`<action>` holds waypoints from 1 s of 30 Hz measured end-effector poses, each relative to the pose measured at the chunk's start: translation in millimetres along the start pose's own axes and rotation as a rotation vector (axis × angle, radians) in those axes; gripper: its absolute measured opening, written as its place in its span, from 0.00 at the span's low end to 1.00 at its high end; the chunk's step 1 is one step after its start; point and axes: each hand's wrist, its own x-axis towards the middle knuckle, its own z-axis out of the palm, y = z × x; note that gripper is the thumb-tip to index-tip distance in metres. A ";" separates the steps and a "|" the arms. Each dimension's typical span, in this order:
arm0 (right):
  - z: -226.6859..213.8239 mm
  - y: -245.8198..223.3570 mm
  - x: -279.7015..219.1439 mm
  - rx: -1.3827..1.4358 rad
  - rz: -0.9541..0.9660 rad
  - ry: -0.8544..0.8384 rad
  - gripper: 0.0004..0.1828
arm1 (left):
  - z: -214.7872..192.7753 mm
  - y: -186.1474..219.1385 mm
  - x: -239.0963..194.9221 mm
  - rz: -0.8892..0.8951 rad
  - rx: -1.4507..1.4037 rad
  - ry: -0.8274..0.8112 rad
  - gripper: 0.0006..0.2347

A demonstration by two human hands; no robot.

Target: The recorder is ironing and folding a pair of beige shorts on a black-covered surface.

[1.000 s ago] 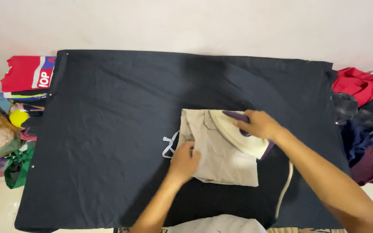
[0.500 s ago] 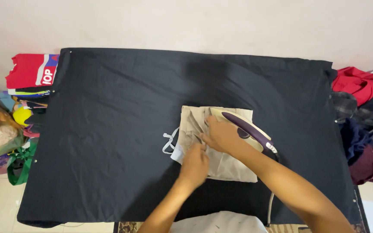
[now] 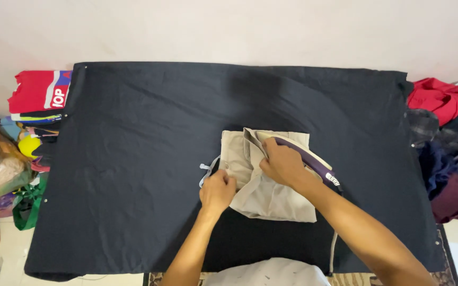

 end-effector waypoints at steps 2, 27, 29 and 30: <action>1.8 -5.9 1.8 0.048 -0.007 0.015 0.20 | 3.4 -12.7 5.7 -0.006 -0.057 0.022 0.12; 1.8 -42.8 -55.1 -0.157 -0.595 -0.203 0.21 | -16.7 -9.0 15.1 0.302 -0.026 -0.316 0.12; -0.3 -42.6 -54.7 -0.209 -0.635 -0.184 0.19 | -5.8 -21.9 19.8 0.271 -0.147 -0.334 0.11; -1.2 -42.9 -54.4 -0.262 -0.677 -0.167 0.17 | -0.8 -28.7 21.7 0.237 -0.270 -0.349 0.10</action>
